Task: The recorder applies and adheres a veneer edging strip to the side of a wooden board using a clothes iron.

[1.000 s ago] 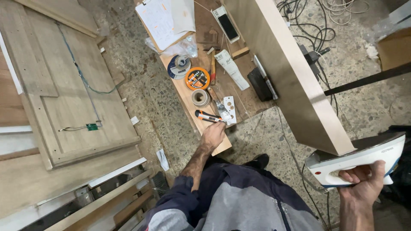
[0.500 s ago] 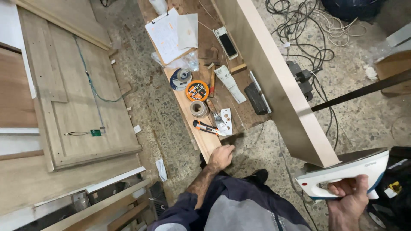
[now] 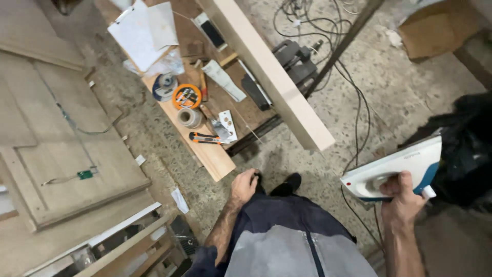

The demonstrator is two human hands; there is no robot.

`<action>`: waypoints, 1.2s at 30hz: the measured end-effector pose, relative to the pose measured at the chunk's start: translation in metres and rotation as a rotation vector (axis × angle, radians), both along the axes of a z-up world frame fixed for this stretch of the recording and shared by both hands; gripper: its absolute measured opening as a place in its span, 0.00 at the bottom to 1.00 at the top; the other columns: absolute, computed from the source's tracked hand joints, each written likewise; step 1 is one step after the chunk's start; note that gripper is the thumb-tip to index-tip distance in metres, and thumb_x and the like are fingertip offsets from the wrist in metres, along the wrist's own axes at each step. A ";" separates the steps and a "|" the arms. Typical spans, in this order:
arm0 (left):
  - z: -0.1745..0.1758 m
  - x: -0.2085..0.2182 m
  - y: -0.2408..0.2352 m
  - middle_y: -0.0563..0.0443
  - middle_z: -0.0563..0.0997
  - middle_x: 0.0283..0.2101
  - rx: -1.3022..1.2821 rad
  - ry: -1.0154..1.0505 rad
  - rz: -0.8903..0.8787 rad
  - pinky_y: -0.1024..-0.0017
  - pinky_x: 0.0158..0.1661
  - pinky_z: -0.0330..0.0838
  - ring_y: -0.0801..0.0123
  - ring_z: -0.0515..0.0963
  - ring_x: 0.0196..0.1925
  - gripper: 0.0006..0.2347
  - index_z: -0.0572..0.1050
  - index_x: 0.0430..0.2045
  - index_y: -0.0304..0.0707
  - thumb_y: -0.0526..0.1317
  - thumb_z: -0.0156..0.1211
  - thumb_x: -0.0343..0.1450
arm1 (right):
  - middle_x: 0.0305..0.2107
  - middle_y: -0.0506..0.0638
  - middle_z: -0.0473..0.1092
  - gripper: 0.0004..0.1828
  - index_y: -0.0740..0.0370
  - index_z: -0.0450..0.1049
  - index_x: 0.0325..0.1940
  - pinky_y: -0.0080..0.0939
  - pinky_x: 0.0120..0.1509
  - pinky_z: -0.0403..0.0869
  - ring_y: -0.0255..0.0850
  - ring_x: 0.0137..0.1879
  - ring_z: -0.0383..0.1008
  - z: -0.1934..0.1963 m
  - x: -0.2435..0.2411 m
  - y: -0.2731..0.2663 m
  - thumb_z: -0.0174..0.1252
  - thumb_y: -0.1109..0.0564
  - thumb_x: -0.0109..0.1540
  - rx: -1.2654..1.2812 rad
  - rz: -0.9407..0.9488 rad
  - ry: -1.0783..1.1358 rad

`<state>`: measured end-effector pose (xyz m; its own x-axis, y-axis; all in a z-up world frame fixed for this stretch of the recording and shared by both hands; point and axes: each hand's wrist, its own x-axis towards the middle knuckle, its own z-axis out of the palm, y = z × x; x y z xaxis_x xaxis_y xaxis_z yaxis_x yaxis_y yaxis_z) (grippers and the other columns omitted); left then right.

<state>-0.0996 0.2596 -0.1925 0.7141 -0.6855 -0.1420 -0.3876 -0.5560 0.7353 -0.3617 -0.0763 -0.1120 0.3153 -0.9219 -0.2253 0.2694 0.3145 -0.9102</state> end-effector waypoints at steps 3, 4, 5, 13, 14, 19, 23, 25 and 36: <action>0.010 -0.011 -0.015 0.40 0.82 0.37 0.020 0.123 -0.084 0.55 0.41 0.75 0.45 0.81 0.41 0.09 0.77 0.44 0.38 0.37 0.58 0.71 | 0.29 0.48 0.66 0.13 0.60 0.65 0.42 0.41 0.35 0.67 0.37 0.30 0.65 -0.002 -0.029 -0.002 0.65 0.60 0.69 -0.129 -0.158 0.183; 0.012 -0.014 -0.018 0.40 0.81 0.35 0.047 0.166 -0.090 0.55 0.40 0.74 0.46 0.81 0.39 0.10 0.77 0.45 0.39 0.38 0.58 0.71 | 0.32 0.50 0.70 0.16 0.60 0.64 0.45 0.41 0.35 0.70 0.38 0.31 0.69 0.002 -0.039 0.000 0.68 0.62 0.67 -0.169 -0.222 0.266; 0.003 -0.010 -0.021 0.40 0.81 0.35 0.039 0.165 -0.102 0.55 0.40 0.74 0.46 0.81 0.39 0.10 0.77 0.45 0.39 0.38 0.58 0.71 | 0.32 0.50 0.70 0.16 0.60 0.64 0.45 0.41 0.35 0.70 0.38 0.31 0.69 0.002 -0.045 0.001 0.68 0.62 0.67 -0.176 -0.235 0.265; -0.023 -0.008 -0.044 0.41 0.83 0.33 0.214 0.226 -0.126 0.57 0.38 0.75 0.49 0.83 0.38 0.11 0.79 0.45 0.40 0.39 0.61 0.70 | 0.30 0.50 0.71 0.17 0.65 0.65 0.42 0.36 0.34 0.68 0.34 0.30 0.69 0.007 -0.070 -0.040 0.71 0.65 0.65 -0.206 -0.073 0.271; -0.011 -0.009 -0.061 0.41 0.83 0.33 0.199 0.200 -0.097 0.57 0.38 0.75 0.49 0.83 0.38 0.11 0.79 0.45 0.40 0.39 0.61 0.70 | 0.30 0.50 0.71 0.17 0.65 0.65 0.42 0.36 0.34 0.68 0.34 0.30 0.69 0.017 -0.057 -0.059 0.71 0.65 0.65 -0.221 -0.051 0.239; 0.111 -0.067 -0.150 0.39 0.79 0.42 -0.250 -0.064 0.111 0.62 0.42 0.75 0.54 0.81 0.42 0.22 0.75 0.45 0.29 0.41 0.76 0.60 | 0.30 0.47 0.72 0.10 0.66 0.74 0.38 0.34 0.34 0.67 0.34 0.30 0.69 0.041 -0.028 -0.153 0.71 0.65 0.64 -0.263 0.117 0.355; 0.131 -0.089 -0.218 0.41 0.79 0.45 -0.345 -0.048 0.400 0.65 0.44 0.76 0.58 0.80 0.42 0.23 0.74 0.48 0.29 0.40 0.74 0.61 | 0.29 0.47 0.72 0.09 0.67 0.75 0.39 0.34 0.35 0.68 0.32 0.31 0.69 0.057 0.009 -0.238 0.71 0.64 0.65 -0.326 0.269 0.302; 0.125 -0.108 -0.240 0.41 0.79 0.37 -0.257 -0.118 0.706 0.67 0.43 0.75 0.58 0.80 0.39 0.17 0.75 0.40 0.29 0.37 0.74 0.63 | 0.26 0.48 0.71 0.12 0.69 0.74 0.35 0.34 0.34 0.66 0.32 0.28 0.68 0.054 0.029 -0.288 0.72 0.63 0.66 -0.362 0.397 0.324; -0.014 -0.152 -0.257 0.34 0.80 0.35 0.241 0.098 1.408 0.61 0.41 0.73 0.52 0.80 0.36 0.11 0.76 0.44 0.26 0.39 0.58 0.76 | 0.29 0.47 0.72 0.13 0.69 0.72 0.42 0.34 0.33 0.67 0.32 0.29 0.69 0.117 0.317 -0.466 0.72 0.63 0.65 -0.460 0.676 0.067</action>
<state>-0.2512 0.0030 -0.2064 0.7476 0.6198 -0.2386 0.6271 -0.5406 0.5608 -0.0442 -0.5426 0.0048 0.8349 -0.5428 0.0911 0.0958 -0.0197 -0.9952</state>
